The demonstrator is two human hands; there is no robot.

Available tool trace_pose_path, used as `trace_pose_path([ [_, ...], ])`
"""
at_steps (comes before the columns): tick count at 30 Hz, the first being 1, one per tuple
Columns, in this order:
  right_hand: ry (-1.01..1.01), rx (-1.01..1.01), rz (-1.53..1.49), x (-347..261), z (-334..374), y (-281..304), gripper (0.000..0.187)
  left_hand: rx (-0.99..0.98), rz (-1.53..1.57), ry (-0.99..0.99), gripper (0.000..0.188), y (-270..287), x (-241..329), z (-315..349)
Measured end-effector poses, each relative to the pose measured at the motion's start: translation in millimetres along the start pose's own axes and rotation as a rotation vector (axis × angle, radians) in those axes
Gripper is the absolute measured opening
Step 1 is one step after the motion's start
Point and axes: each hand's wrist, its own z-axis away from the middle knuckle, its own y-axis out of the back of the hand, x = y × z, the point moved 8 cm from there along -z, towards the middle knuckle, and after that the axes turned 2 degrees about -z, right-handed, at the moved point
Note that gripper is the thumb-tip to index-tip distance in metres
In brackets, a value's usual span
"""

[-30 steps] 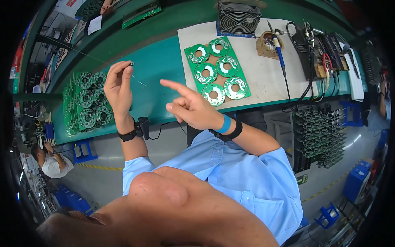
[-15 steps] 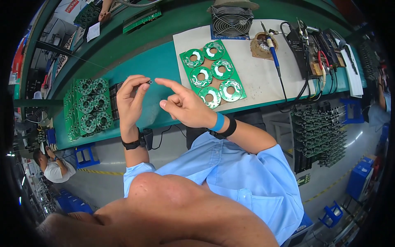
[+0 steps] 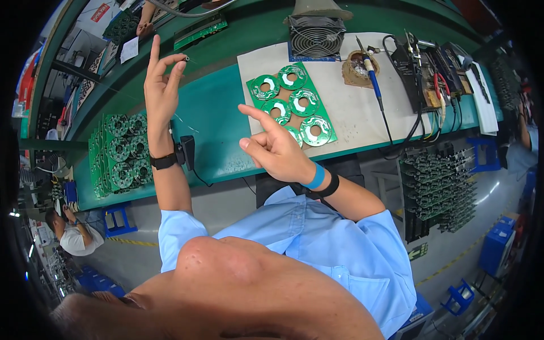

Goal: The person places a cardboard sheet onto a circuit board, flips it over, and then picks up a small electronic component to inspect it.

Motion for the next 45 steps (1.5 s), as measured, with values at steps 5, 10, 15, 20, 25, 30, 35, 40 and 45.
trace_pose_path([
  [5,0.053,0.089,0.099,-16,25,32,0.053,-0.025,0.179,0.048,0.013,-22,-14,-11],
  [10,0.053,0.311,0.156,-23,52,97,0.04,0.173,0.172,0.148,0.014,5,-77,-35],
  [15,0.205,0.545,0.383,-34,67,156,0.035,0.34,0.028,0.182,0.017,14,-137,-107],
  [20,0.26,0.684,0.564,-33,79,180,0.034,0.321,-0.384,0.164,0.023,13,-215,-180],
  [25,0.31,0.784,0.587,-24,91,191,0.033,0.135,-0.834,0.004,0.026,-19,-255,-255],
  [30,0.297,0.793,0.845,-23,101,184,0.034,0.254,-0.508,-0.103,0.027,-48,-302,-294],
  [35,0.29,0.838,0.872,-15,107,186,0.03,0.137,-0.653,-0.061,0.025,-74,-356,-331],
  [40,0.228,0.801,0.939,-24,86,181,0.029,0.129,-0.55,-0.003,0.021,-64,-418,-352],
  [45,0.235,0.822,0.923,-11,108,185,0.028,0.123,-0.322,-0.045,0.014,-97,-428,-369],
])
